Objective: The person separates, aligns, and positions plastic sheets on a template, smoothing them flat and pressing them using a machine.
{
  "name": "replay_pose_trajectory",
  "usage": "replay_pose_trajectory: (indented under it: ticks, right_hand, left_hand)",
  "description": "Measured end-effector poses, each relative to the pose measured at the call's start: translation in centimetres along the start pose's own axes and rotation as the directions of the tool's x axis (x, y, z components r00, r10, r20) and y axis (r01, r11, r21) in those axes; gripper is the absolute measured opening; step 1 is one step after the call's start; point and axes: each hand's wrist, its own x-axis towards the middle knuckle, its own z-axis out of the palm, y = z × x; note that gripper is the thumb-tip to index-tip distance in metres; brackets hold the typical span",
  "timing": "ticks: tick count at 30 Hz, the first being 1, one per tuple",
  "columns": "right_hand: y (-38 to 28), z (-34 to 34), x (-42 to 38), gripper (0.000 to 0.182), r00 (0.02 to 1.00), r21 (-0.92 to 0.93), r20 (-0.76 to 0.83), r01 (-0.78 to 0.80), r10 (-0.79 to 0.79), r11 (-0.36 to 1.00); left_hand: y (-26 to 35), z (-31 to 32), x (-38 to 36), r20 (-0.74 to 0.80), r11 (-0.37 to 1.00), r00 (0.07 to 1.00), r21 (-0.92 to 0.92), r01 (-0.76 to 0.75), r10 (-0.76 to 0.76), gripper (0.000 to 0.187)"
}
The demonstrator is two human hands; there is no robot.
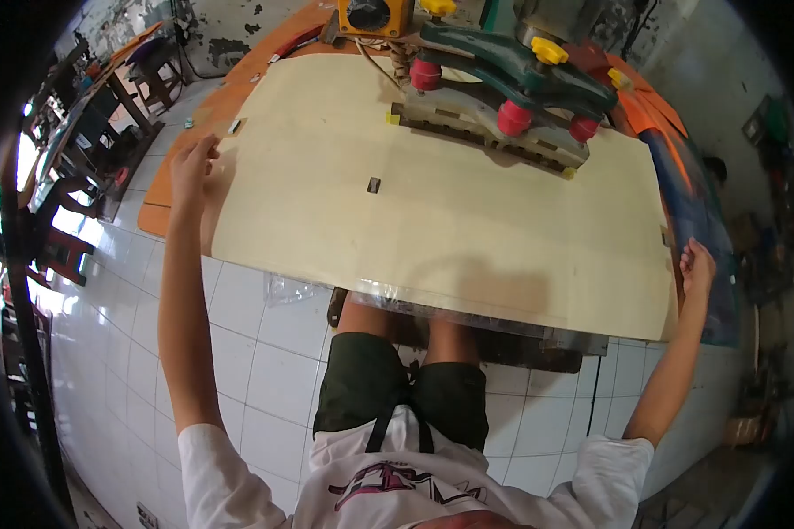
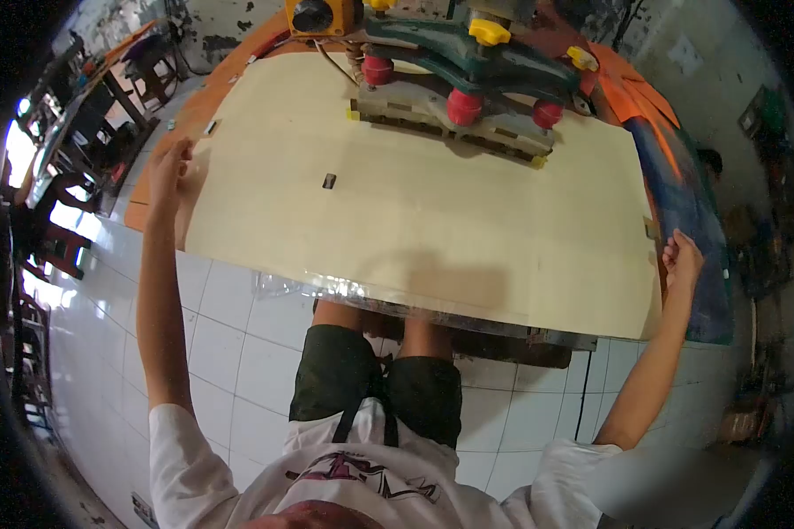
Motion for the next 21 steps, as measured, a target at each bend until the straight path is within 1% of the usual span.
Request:
replay_pose_trajectory:
  ticks: [1, 2, 3, 4, 5, 6, 7, 8, 9, 10, 11, 13, 14, 16, 17, 19, 20, 21]
  right_hand:
    - [0.5, 0.9, 0.9, 0.019, 1.000, 0.031, -0.012, 0.001, 0.000, 1.000]
    - [1.0, 1.6, 1.6, 0.019, 1.000, 0.063, -0.024, 0.002, -0.001, 0.998]
    - [1.3, 2.5, 1.5, 0.019, 1.000, 0.069, -0.018, 0.007, -0.006, 0.998]
    - [1.5, 3.6, 1.0, 0.018, 0.999, 0.107, -0.019, 0.052, -0.051, 0.993]
    - [1.9, 4.5, 0.7, 0.018, 0.995, 0.146, -0.020, 0.098, -0.096, 0.984]
    - [2.9, 5.2, 1.0, 0.019, 0.988, 0.155, -0.059, 0.152, -0.145, 0.976]
    - [3.0, 5.3, 1.0, 0.019, 0.988, 0.161, -0.044, 0.154, -0.148, 0.975]
    - [3.2, 5.3, 0.9, 0.019, 0.985, 0.130, -0.074, 0.163, -0.154, 0.978]
    - [3.4, 5.2, 0.7, 0.019, 0.982, 0.097, -0.100, 0.168, -0.158, 0.981]
    - [3.2, 5.1, 0.8, 0.021, 0.979, 0.074, -0.118, 0.175, -0.165, 0.982]
    - [3.3, 4.8, 0.9, 0.022, 0.975, 0.051, -0.136, 0.181, -0.173, 0.982]
    - [4.8, 3.4, 2.7, 0.027, 0.980, 0.071, -0.080, 0.190, -0.184, 0.979]
    - [5.2, 3.1, 3.4, 0.027, 0.981, 0.076, -0.068, 0.189, -0.184, 0.979]
    - [6.1, 2.0, 4.6, 0.031, 0.996, 0.136, -0.042, 0.078, -0.072, 0.988]
    - [6.6, 1.2, 5.3, 0.031, 0.997, 0.129, -0.040, 0.073, -0.068, 0.989]
    - [6.7, 1.0, 6.2, 0.032, 0.993, 0.226, 0.088, 0.060, -0.082, 0.972]
    - [6.9, 1.0, 6.5, 0.032, 0.992, 0.225, 0.093, 0.057, -0.080, 0.973]
    - [5.9, 1.5, 5.1, 0.032, 0.989, 0.239, 0.121, 0.058, -0.089, 0.969]
  left_hand:
    - [-0.1, 0.6, 0.5, 0.038, 0.998, 0.999, 0.063, 0.015, -0.017, 0.033]
    - [-0.6, 1.4, 0.6, 0.030, 0.998, 0.999, 0.061, 0.010, -0.012, 0.033]
    - [-0.2, 3.1, 0.1, -0.137, 0.920, 0.978, 0.379, -0.096, 0.159, 0.034]
    - [0.3, 4.7, -0.4, -0.238, 0.734, 0.901, 0.669, -0.118, 0.362, 0.036]
    - [0.7, 5.9, -0.7, -0.179, 0.642, 0.852, 0.736, -0.216, 0.491, 0.038]
    - [0.9, 6.8, -0.8, -0.110, 0.531, 0.788, 0.794, -0.298, 0.606, 0.040]
    - [1.7, 7.5, -1.0, 0.040, 0.647, 0.858, 0.639, -0.416, 0.512, 0.043]
    - [2.2, 8.5, -1.5, 0.157, 0.585, 0.926, 0.736, -0.341, 0.342, 0.046]
    - [1.6, 9.7, -1.7, 0.218, 0.489, 0.929, 0.801, -0.345, 0.299, 0.048]
    - [3.8, 10.6, -4.0, 0.283, 0.365, 0.938, 0.867, -0.340, 0.200, 0.053]
    - [3.6, 11.5, -4.3, 0.266, 0.358, 0.945, 0.878, -0.319, 0.190, 0.053]
    - [2.6, 12.6, -4.0, 0.227, 0.425, 0.951, 0.855, -0.298, 0.211, 0.055]
    - [2.7, 12.6, -3.9, 0.216, 0.421, 0.954, 0.860, -0.288, 0.209, 0.055]
    - [2.7, 12.8, -3.8, 0.221, 0.448, 0.952, 0.844, -0.295, 0.210, 0.057]
    - [2.6, 12.8, -3.8, 0.222, 0.447, 0.954, 0.846, -0.292, 0.202, 0.057]
    - [2.4, 12.4, -3.5, 0.204, 0.443, 0.953, 0.850, -0.285, 0.223, 0.057]
    - [2.3, 12.3, -3.2, 0.200, 0.441, 0.955, 0.853, -0.281, 0.220, 0.057]
    - [2.2, 12.2, -3.0, 0.184, 0.432, 0.959, 0.863, -0.262, 0.215, 0.057]
